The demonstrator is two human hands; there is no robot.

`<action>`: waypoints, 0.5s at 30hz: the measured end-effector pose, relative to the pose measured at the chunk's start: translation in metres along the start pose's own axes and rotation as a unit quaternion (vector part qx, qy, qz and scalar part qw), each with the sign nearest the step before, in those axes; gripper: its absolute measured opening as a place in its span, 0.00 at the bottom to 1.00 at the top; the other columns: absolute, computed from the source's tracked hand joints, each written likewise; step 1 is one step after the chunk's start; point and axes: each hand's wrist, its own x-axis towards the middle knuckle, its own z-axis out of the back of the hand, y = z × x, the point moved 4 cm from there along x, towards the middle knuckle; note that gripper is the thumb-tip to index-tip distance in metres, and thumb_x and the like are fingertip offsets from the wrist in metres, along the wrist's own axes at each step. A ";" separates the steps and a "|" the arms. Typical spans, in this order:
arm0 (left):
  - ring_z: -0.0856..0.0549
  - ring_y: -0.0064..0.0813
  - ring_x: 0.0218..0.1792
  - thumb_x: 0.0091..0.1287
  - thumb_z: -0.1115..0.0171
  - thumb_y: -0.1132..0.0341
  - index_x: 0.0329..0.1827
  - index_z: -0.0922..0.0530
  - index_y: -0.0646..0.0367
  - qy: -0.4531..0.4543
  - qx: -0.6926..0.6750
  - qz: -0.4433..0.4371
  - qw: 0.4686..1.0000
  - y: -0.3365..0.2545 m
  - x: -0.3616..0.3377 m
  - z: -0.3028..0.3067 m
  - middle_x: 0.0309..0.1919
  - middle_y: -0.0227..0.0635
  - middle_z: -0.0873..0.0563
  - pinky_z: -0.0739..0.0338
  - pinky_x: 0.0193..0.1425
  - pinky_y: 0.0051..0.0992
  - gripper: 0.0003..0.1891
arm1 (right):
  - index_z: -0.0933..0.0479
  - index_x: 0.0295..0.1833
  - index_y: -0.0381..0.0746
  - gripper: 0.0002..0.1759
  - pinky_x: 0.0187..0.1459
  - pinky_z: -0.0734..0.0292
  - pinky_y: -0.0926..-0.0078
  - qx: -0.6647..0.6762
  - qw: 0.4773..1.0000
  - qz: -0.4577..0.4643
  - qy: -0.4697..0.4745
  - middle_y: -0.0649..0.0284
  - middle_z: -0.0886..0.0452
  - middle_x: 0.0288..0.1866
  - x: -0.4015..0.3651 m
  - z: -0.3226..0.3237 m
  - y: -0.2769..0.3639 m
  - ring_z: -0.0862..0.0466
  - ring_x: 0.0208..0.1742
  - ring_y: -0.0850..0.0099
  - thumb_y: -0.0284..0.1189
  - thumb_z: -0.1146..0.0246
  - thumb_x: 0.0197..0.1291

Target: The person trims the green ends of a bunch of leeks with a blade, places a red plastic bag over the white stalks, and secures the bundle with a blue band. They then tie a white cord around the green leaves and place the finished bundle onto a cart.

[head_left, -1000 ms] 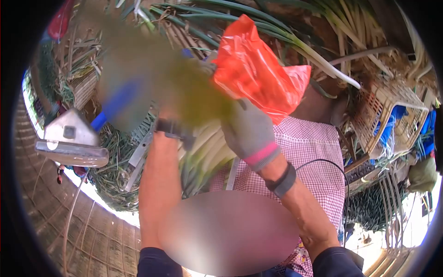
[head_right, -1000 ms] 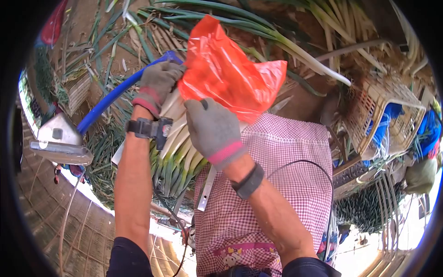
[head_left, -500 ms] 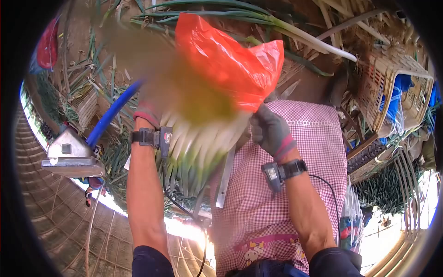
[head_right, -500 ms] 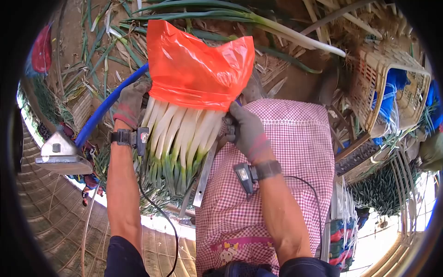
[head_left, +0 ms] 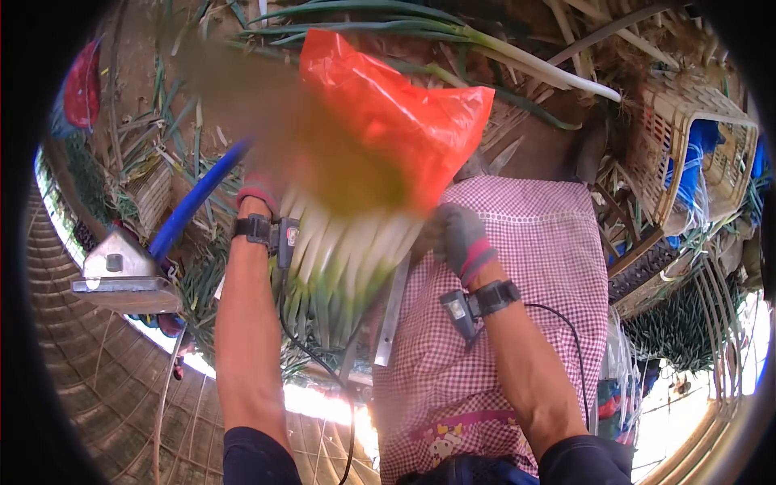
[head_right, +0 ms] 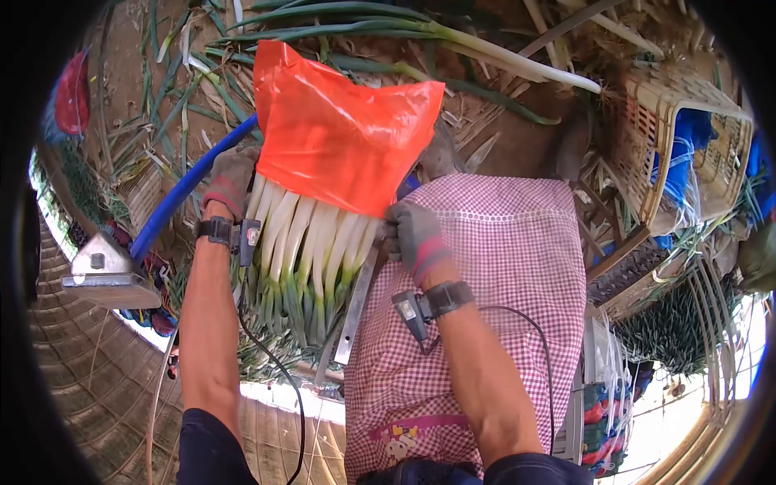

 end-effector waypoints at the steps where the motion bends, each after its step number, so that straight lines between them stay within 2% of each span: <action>1: 0.12 0.41 0.48 0.65 0.40 0.72 0.57 0.18 0.56 0.031 0.023 0.009 0.999 0.002 0.003 -0.005 0.48 0.43 0.11 0.18 0.53 0.34 0.17 | 0.24 0.38 0.37 0.09 0.17 0.35 0.77 0.062 0.997 -0.022 0.039 0.70 0.30 0.25 -0.001 0.000 -0.003 0.29 0.21 0.76 0.27 0.46 0.70; 2: 0.12 0.43 0.50 0.65 0.40 0.73 0.60 0.19 0.55 0.063 0.047 0.016 0.997 0.004 0.006 -0.009 0.49 0.44 0.12 0.18 0.54 0.35 0.19 | 0.23 0.39 0.36 0.09 0.17 0.34 0.77 0.124 0.988 -0.044 0.078 0.69 0.30 0.25 -0.003 0.001 -0.007 0.28 0.21 0.76 0.28 0.45 0.70; 3: 0.13 0.44 0.51 0.65 0.41 0.74 0.63 0.21 0.54 0.115 0.162 0.006 0.980 -0.029 0.004 0.024 0.51 0.44 0.12 0.18 0.54 0.36 0.21 | 0.22 0.36 0.35 0.08 0.19 0.30 0.70 0.126 0.988 -0.033 0.082 0.65 0.24 0.26 0.011 0.011 -0.022 0.26 0.20 0.70 0.29 0.40 0.65; 4: 0.13 0.46 0.52 0.65 0.42 0.76 0.66 0.23 0.54 0.166 0.275 -0.002 0.947 -0.047 -0.002 0.041 0.53 0.45 0.13 0.18 0.55 0.37 0.24 | 0.21 0.34 0.36 0.07 0.21 0.28 0.66 -0.087 0.978 0.181 0.064 0.63 0.23 0.26 0.016 0.015 -0.012 0.24 0.20 0.67 0.29 0.39 0.61; 5: 0.15 0.47 0.55 0.65 0.43 0.76 0.68 0.25 0.53 0.149 0.216 0.017 0.965 -0.034 -0.009 0.027 0.57 0.45 0.14 0.19 0.57 0.38 0.26 | 0.20 0.32 0.37 0.06 0.23 0.26 0.63 -0.291 0.879 0.376 0.038 0.61 0.22 0.25 0.013 0.011 -0.006 0.22 0.21 0.65 0.29 0.37 0.57; 6: 0.16 0.48 0.58 0.65 0.43 0.77 0.71 0.27 0.52 0.130 0.156 0.030 0.979 -0.003 -0.012 0.000 0.60 0.46 0.16 0.20 0.60 0.38 0.28 | 0.19 0.31 0.39 0.05 0.25 0.23 0.60 -0.471 0.700 0.537 0.003 0.59 0.20 0.24 0.003 0.004 -0.002 0.20 0.21 0.62 0.29 0.36 0.53; 7: 0.17 0.49 0.61 0.64 0.43 0.78 0.73 0.29 0.52 0.104 0.088 0.034 0.990 0.021 -0.007 -0.014 0.64 0.46 0.18 0.21 0.62 0.39 0.31 | 0.18 0.30 0.39 0.04 0.30 0.21 0.57 -0.552 0.693 0.464 0.001 0.56 0.18 0.26 0.000 -0.007 0.000 0.18 0.25 0.59 0.29 0.35 0.51; 8: 0.20 0.48 0.65 0.65 0.44 0.79 0.75 0.30 0.52 0.054 0.117 -0.025 0.991 0.027 -0.010 -0.014 0.67 0.46 0.21 0.24 0.66 0.39 0.32 | 0.17 0.30 0.40 0.04 0.35 0.19 0.55 -0.635 0.674 0.377 -0.013 0.54 0.16 0.28 -0.004 -0.019 0.001 0.15 0.29 0.55 0.28 0.34 0.48; 9: 0.23 0.47 0.69 0.65 0.46 0.79 0.76 0.32 0.51 0.001 0.135 -0.091 0.987 0.027 -0.018 -0.019 0.70 0.46 0.24 0.27 0.70 0.38 0.33 | 0.16 0.29 0.43 0.04 0.38 0.18 0.57 -0.661 0.702 0.264 -0.024 0.54 0.15 0.29 0.003 -0.024 -0.011 0.14 0.33 0.56 0.28 0.35 0.47; 10: 0.26 0.43 0.71 0.68 0.45 0.75 0.77 0.33 0.50 0.066 0.063 -0.057 0.994 0.035 -0.018 -0.029 0.72 0.44 0.26 0.31 0.73 0.37 0.32 | 0.16 0.30 0.43 0.04 0.41 0.17 0.59 -0.639 0.701 0.309 -0.069 0.53 0.13 0.31 -0.005 -0.024 -0.009 0.12 0.37 0.57 0.29 0.35 0.48; 11: 0.25 0.41 0.68 0.68 0.44 0.74 0.74 0.31 0.51 0.066 0.034 -0.043 0.996 0.038 -0.012 -0.025 0.68 0.42 0.25 0.30 0.70 0.36 0.29 | 0.15 0.33 0.42 0.09 0.44 0.17 0.57 -0.597 0.751 0.276 -0.054 0.51 0.12 0.37 0.004 -0.022 -0.011 0.12 0.42 0.53 0.33 0.37 0.53; 13: 0.25 0.37 0.60 0.68 0.43 0.72 0.68 0.27 0.54 0.044 -0.031 0.007 0.999 0.032 -0.005 -0.009 0.60 0.39 0.23 0.30 0.64 0.34 0.24 | 0.17 0.35 0.39 0.11 0.44 0.21 0.52 -0.388 0.893 0.206 -0.098 0.50 0.14 0.41 0.002 -0.013 -0.011 0.15 0.45 0.49 0.35 0.39 0.56; 14: 0.24 0.35 0.56 0.68 0.42 0.71 0.65 0.26 0.56 0.032 -0.066 0.035 0.997 0.027 -0.002 -0.001 0.56 0.38 0.22 0.29 0.60 0.33 0.21 | 0.17 0.38 0.38 0.14 0.47 0.21 0.52 -0.336 0.924 0.142 -0.112 0.48 0.14 0.43 -0.010 -0.011 0.004 0.16 0.47 0.47 0.37 0.40 0.57; 15: 0.24 0.33 0.53 0.68 0.41 0.70 0.62 0.24 0.57 0.018 -0.103 0.062 0.993 0.023 -0.004 0.008 0.52 0.37 0.21 0.29 0.57 0.32 0.19 | 0.18 0.40 0.37 0.15 0.48 0.21 0.52 -0.353 0.921 0.141 -0.089 0.47 0.14 0.43 -0.015 -0.006 0.011 0.16 0.48 0.46 0.37 0.40 0.57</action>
